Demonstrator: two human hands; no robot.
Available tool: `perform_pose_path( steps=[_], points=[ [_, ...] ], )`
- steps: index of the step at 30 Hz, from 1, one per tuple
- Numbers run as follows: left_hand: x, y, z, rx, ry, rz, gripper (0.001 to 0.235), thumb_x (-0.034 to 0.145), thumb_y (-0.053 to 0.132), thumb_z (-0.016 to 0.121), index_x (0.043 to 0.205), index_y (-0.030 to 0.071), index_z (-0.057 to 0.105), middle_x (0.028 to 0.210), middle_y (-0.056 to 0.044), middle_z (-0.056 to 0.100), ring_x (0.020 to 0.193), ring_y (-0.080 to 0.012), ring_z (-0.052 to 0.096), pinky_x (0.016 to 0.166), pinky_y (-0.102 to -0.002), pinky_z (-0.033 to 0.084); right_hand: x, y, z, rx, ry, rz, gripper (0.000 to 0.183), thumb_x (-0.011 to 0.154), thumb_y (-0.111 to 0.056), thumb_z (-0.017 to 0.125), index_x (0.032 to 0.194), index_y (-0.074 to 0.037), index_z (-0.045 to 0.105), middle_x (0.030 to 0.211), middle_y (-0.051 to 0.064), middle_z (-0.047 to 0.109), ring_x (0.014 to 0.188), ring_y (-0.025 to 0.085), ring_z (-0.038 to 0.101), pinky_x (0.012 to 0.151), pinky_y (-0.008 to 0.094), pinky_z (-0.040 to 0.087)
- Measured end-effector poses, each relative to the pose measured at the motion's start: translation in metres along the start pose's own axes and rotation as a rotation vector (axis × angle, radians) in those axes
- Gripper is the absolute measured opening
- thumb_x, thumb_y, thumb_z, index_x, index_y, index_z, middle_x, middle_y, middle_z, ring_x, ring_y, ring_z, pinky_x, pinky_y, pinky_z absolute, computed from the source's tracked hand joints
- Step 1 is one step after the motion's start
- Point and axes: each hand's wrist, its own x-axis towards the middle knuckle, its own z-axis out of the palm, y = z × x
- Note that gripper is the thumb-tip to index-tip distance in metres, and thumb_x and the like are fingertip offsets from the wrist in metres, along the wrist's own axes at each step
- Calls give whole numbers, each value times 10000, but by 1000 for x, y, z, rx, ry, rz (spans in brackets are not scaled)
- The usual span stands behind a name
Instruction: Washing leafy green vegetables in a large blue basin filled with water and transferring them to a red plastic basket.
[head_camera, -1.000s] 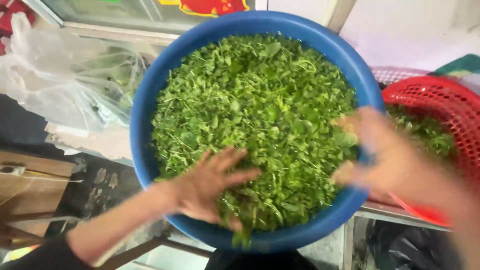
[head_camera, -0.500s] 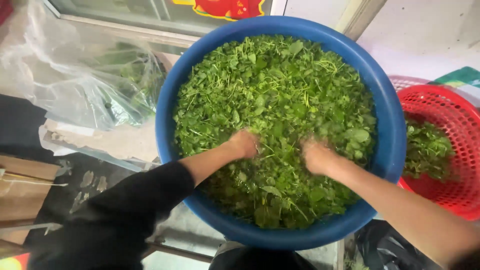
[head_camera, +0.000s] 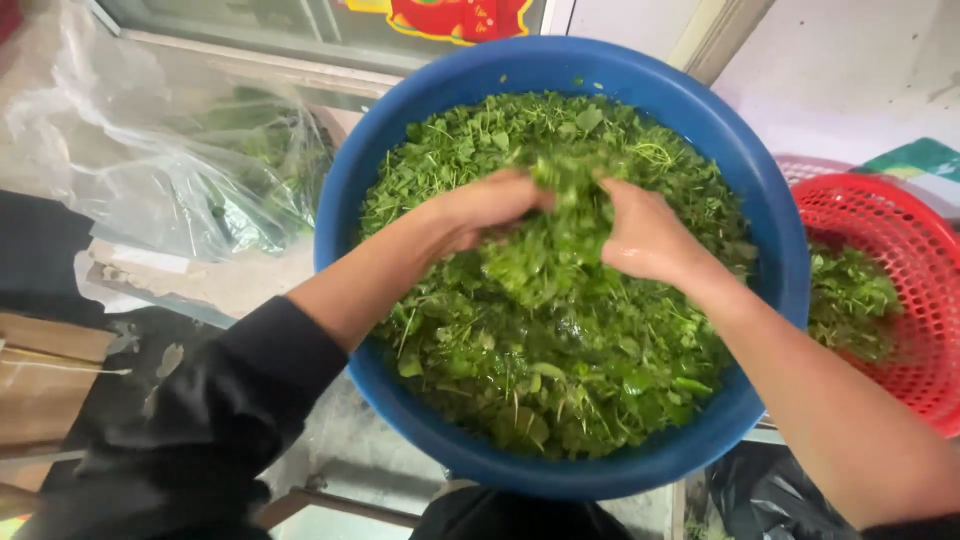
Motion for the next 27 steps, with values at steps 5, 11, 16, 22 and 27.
perform_pose_path(
  steps=[5, 11, 16, 22, 27],
  points=[
    [-13, -45, -59, 713, 414, 271, 303, 802, 359, 766, 1039, 172, 784, 1031, -106, 777, 1072, -375, 713, 986, -552, 541, 54, 93, -4, -327, 174, -10, 671, 731, 6, 638, 1399, 58, 598, 1351, 289, 623, 1318, 466, 536, 1095, 571, 429],
    [-25, -59, -29, 1283, 148, 47, 1238, 744, 813, 693, 1651, 394, -38, 1731, -164, -40, 1558, -445, -83, 1212, -703, 72, 63, 72, 35, -394, -77, 3, 1128, 728, -92, 867, 1636, -208, 207, 1690, 196, -50, 1471, 602, 55, 1149, 748, 233],
    [4, -79, -43, 1527, 210, 5, 887, 839, 555, 708, 1563, 297, 266, 1659, -119, 261, 1564, -429, 109, 1164, -658, 292, 100, 118, 52, -575, -29, 21, 512, 784, -153, 788, 1269, -33, 677, 1695, 251, 11, 1471, 594, 169, 1133, 750, 233],
    [197, -221, -76, 1047, 52, -14, 407, 866, 233, 615, 1241, 83, 662, 1171, -157, 636, 995, -342, 544, 768, -483, 545, 125, 158, 52, -410, -268, -177, 353, 946, -79, 585, 1226, 130, 638, 1448, 361, 482, 1391, 402, 440, 1282, 434, -4],
    [104, -102, -42, 437, 38, -18, 724, 962, 42, 404, 1631, -79, 155, 1547, -365, 399, 1225, -375, 634, 904, -314, 555, 135, 145, 53, 113, -218, 153, 561, 988, -307, 565, 1433, 15, 455, 1527, 324, 369, 1451, 400, 321, 1207, 584, 83]
  ],
)
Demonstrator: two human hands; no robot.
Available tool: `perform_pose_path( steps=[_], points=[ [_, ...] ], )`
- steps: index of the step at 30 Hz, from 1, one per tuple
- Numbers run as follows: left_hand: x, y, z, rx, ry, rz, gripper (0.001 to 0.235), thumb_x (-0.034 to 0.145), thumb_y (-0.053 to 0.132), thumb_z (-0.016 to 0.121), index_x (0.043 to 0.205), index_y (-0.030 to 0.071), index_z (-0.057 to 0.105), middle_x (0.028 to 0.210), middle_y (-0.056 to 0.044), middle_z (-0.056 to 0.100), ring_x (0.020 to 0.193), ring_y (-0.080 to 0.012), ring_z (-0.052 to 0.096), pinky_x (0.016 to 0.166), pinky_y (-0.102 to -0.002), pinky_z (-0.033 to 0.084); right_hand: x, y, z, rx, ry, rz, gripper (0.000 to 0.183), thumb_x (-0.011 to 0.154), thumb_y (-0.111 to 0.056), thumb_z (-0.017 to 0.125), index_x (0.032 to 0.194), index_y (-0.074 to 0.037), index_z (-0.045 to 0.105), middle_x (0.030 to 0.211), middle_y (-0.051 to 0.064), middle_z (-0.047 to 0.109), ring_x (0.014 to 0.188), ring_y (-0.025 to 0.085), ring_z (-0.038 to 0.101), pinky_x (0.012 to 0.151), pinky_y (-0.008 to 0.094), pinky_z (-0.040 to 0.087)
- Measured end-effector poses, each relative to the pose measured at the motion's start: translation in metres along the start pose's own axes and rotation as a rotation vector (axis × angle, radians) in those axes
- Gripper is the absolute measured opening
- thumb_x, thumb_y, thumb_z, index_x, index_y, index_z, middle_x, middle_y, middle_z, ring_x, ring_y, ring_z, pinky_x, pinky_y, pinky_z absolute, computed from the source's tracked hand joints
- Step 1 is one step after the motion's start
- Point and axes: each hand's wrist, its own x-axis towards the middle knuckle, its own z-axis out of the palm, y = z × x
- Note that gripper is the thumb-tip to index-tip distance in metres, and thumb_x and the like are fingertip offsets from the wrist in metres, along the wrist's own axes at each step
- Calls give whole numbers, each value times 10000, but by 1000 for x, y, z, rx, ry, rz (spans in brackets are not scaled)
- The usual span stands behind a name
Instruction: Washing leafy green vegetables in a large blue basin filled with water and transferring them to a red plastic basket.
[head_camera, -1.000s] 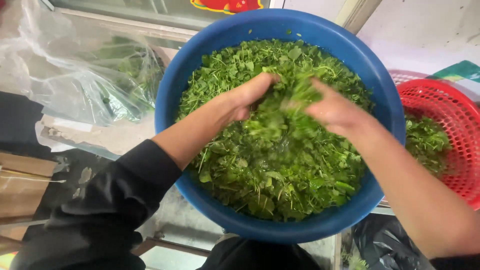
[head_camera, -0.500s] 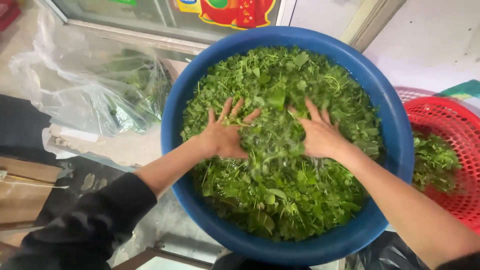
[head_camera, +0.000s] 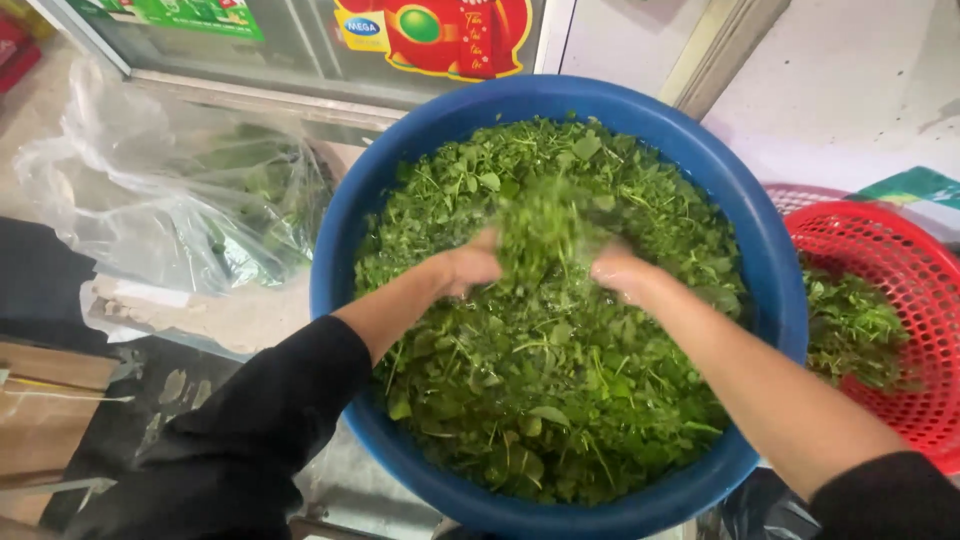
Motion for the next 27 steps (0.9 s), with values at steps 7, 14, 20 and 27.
perform_pose_path(
  steps=[7, 14, 20, 27],
  points=[
    [-110, 125, -34, -314, -117, 189, 979, 903, -10, 685, 1652, 132, 70, 1640, -266, 287, 499, -119, 470, 372, -220, 455, -81, -80, -25, 337, 178, 161, 853, 862, -702, 636, 1523, -198, 443, 1600, 202, 277, 1476, 365, 304, 1141, 693, 231],
    [-61, 85, -74, -394, -18, 551, 625, 898, -95, 719, 1459, -61, 443, 1188, -240, 671, 878, -273, 732, 743, -364, 650, -96, -84, -18, -42, 253, 40, 892, 810, -708, 686, 1496, -185, 461, 1584, 205, 309, 1453, 376, 366, 1152, 654, 289],
    [-145, 103, -67, -206, 178, 159, 958, 846, 409, 831, 1512, -61, 327, 1533, -385, 336, 1385, -560, 434, 1092, -712, 399, -88, -65, -6, -337, 286, -75, 943, 790, -733, 672, 1550, -265, 365, 1612, 175, 242, 1462, 386, 332, 1125, 650, 332],
    [-129, 68, -15, 875, 104, -61, 1144, 670, 489, 954, 1593, 341, 295, 1659, -283, 167, 1515, -499, 228, 1192, -655, 320, -90, -61, 9, -632, 327, -212, 1006, 771, -758, 658, 1604, -348, 271, 1640, 142, 177, 1472, 395, 298, 1099, 648, 376]
  ],
)
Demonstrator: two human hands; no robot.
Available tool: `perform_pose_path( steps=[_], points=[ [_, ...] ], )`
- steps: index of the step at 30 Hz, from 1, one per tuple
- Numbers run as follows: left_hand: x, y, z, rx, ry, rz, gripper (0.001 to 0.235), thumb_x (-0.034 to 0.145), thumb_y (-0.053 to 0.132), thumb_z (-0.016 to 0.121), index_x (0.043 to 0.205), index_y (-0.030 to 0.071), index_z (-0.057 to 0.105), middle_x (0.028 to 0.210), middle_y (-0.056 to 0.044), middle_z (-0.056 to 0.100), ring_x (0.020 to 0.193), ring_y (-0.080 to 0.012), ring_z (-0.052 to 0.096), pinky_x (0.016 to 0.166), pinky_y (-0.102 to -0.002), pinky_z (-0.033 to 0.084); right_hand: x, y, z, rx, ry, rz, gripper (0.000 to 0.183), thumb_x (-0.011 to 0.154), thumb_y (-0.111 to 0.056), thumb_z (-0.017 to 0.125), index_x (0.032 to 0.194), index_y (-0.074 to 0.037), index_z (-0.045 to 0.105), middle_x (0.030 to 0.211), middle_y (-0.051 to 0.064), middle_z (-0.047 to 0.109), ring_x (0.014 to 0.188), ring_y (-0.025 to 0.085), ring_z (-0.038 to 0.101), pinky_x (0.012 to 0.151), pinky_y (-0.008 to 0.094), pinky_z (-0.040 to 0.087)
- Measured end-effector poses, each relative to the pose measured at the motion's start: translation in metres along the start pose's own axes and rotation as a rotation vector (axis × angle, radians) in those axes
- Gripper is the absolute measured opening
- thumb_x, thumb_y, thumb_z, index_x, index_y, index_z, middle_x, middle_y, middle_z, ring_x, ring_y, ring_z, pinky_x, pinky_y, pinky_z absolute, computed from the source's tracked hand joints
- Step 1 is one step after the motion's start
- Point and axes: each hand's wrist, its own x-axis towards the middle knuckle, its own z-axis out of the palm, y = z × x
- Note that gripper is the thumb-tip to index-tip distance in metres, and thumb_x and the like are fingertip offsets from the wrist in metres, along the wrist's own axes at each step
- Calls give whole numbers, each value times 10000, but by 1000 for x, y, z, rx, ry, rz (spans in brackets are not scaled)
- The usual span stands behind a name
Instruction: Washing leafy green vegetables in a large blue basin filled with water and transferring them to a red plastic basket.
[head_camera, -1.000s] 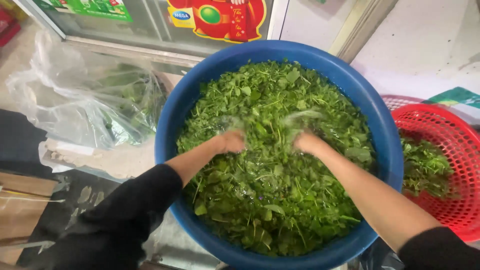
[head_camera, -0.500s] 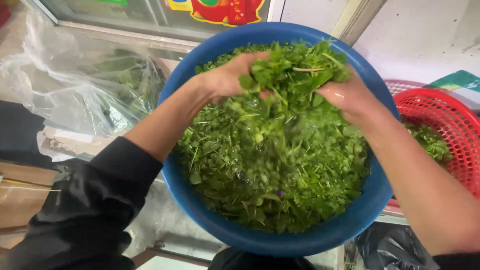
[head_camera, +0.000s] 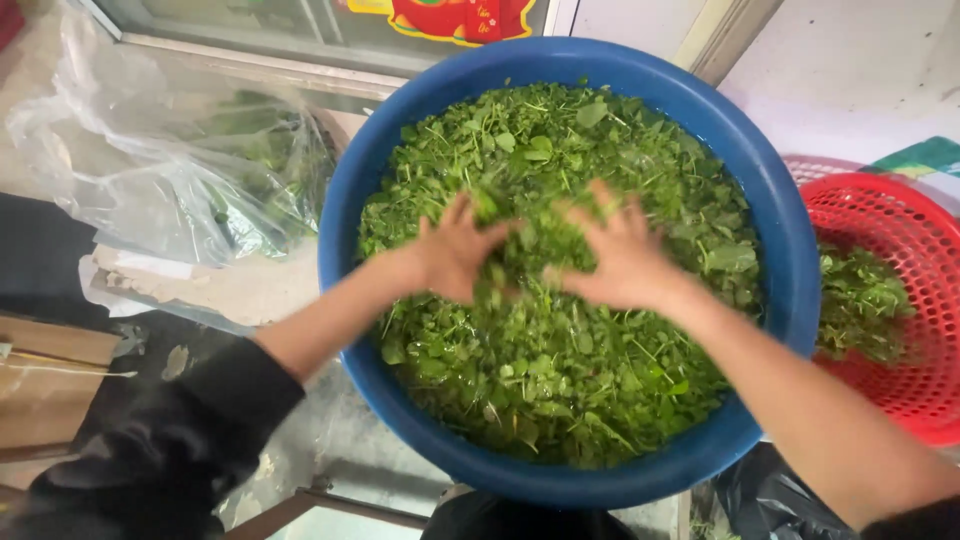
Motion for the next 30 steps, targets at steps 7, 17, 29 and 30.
perform_pose_path(
  steps=[7, 17, 29, 30],
  points=[
    [52, -8, 75, 79, -64, 14, 893, 905, 388, 718, 1636, 228, 232, 1681, -179, 181, 1570, -397, 67, 1143, -708, 313, 20, 9, 41, 5, -170, 63, 957, 770, -403, 834, 1555, -98, 378, 1652, 204, 71, 1472, 584, 100, 1098, 759, 272],
    [166, -1, 125, -325, 3, 124, 576, 741, 393, 702, 1149, -8, 769, 1210, -218, 735, 1190, -367, 687, 959, -490, 579, 38, 31, 53, 396, -210, 178, 563, 891, -114, 652, 1400, 89, 521, 1379, 334, 576, 1321, 444, 547, 1192, 531, 397],
    [10, 12, -53, -1181, 23, 342, 1157, 749, 118, 802, 1616, -25, 50, 1637, -330, 207, 1485, -511, 283, 1081, -666, 439, -21, -1, -75, 730, 25, 363, 875, 795, -528, 756, 1388, -4, 383, 1375, 235, 388, 1294, 408, 420, 990, 601, 374],
    [2, 11, -57, -1181, 22, 342, 1157, 749, 118, 802, 1616, -25, 50, 1637, -330, 207, 1485, -511, 283, 1081, -666, 439, -13, 11, -66, 730, 25, 364, 875, 795, -528, 756, 1388, -4, 383, 1375, 235, 388, 1294, 408, 420, 990, 601, 374]
  ],
)
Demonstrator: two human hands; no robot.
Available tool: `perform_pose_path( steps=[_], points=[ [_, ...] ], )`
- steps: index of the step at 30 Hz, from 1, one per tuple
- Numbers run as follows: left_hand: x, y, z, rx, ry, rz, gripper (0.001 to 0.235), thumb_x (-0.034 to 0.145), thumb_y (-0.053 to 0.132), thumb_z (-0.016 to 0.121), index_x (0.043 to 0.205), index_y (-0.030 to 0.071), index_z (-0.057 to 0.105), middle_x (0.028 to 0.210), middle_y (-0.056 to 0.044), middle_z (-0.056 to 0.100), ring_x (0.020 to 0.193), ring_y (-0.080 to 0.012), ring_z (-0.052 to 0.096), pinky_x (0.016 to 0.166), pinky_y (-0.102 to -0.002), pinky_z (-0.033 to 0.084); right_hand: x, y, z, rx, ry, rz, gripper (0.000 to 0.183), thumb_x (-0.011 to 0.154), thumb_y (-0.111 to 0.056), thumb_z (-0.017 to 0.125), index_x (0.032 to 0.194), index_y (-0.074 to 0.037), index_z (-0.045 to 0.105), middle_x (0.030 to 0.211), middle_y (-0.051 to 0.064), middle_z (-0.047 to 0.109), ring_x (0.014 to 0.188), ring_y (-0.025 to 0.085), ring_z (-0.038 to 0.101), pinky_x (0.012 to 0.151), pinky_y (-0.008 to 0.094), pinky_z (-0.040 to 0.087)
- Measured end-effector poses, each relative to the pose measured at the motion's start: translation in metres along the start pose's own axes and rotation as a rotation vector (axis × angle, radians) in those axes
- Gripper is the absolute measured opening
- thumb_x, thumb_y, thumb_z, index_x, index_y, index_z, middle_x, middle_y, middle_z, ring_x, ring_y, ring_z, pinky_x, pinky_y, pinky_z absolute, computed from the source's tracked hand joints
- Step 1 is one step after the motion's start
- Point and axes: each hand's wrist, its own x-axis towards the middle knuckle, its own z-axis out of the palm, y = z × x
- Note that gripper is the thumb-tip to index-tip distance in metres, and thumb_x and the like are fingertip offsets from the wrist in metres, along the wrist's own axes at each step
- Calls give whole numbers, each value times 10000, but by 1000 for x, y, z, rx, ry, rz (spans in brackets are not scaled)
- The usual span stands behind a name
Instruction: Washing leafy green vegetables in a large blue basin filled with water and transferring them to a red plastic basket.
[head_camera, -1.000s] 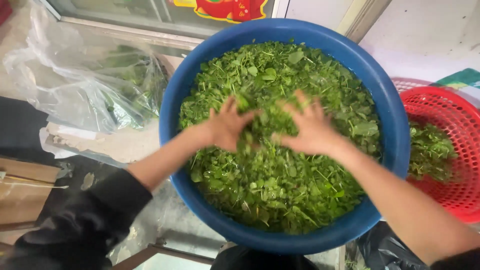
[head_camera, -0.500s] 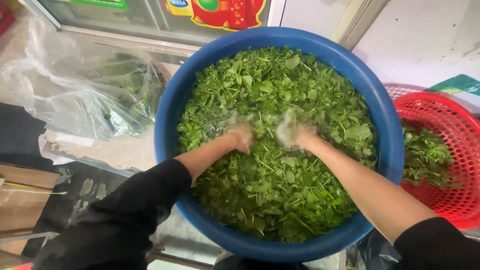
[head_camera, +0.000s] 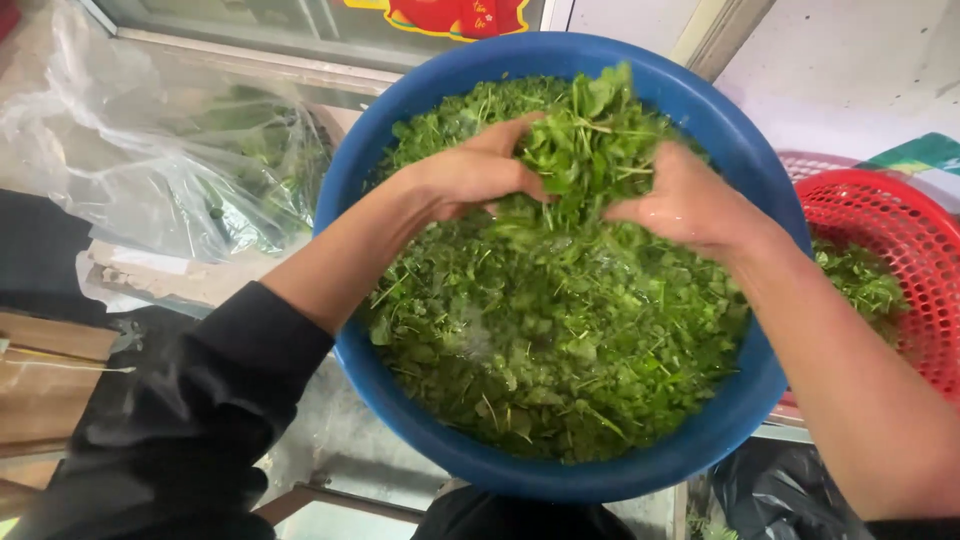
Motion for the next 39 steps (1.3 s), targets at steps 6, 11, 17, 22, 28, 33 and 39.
perform_pose_path(
  steps=[6, 11, 17, 22, 28, 33, 39],
  points=[
    [-31, 9, -23, 303, 81, -219, 1041, 828, 385, 816, 1589, -32, 241, 1642, -279, 277, 1504, -460, 307, 1172, -708, 297, 33, 36, 6, -352, 56, -204, 648, 884, -474, 638, 1145, 118, 675, 1210, 338, 532, 1145, 497, 563, 879, 596, 457],
    [-32, -37, -20, 844, 141, -348, 925, 879, 607, 726, 1610, 229, 304, 1631, -227, 264, 1496, -461, 281, 1145, -712, 345, 56, 46, 54, -574, -98, -174, 916, 946, -756, 460, 1479, -12, 481, 1616, 306, 244, 1462, 492, 314, 1117, 728, 331],
    [-51, -52, 13, 1256, -174, -417, 1139, 757, 837, 637, 1659, 331, 159, 1720, -207, 79, 1579, -437, 37, 1196, -710, 196, 9, 37, 87, -1006, -261, -219, 782, 867, -404, 722, 1557, -202, 413, 1733, 114, -15, 1537, 522, 30, 1127, 805, 84],
    [26, -155, 15, 1161, -60, -366, 1020, 743, 627, 784, 1539, 143, 369, 1529, -290, 386, 1462, -499, 310, 1080, -681, 414, 45, 45, 90, -826, -287, -124, 346, 848, -315, 751, 1117, -99, 773, 1699, 203, -69, 1453, 587, 195, 1131, 674, 290],
    [34, -125, 24, 423, -42, -267, 673, 884, 286, 721, 1434, -53, 535, 1416, -275, 575, 1422, -433, 450, 1124, -511, 437, 33, 16, 72, -470, -234, -75, 402, 898, -313, 688, 1274, -273, 554, 1687, 156, 4, 1449, 502, 253, 1094, 687, 321],
    [34, -81, 23, -79, 14, -389, 1207, 672, 329, 858, 1639, 130, 166, 1665, -189, 257, 1512, -430, 283, 1145, -724, 321, 21, 23, 50, -184, -212, -1, 546, 938, -309, 637, 1403, -408, 370, 1677, 117, 63, 1447, 431, 298, 1063, 696, 348],
    [-4, 44, 26, -585, -73, 97, 347, 720, 316, 685, 994, 132, 578, 914, -86, 543, 654, -185, 574, 412, -233, 460, -17, -8, 9, 198, -161, 82, 789, 991, -302, 570, 1574, -580, 118, 1665, 61, 139, 1444, 335, 354, 1022, 708, 383]
  ],
)
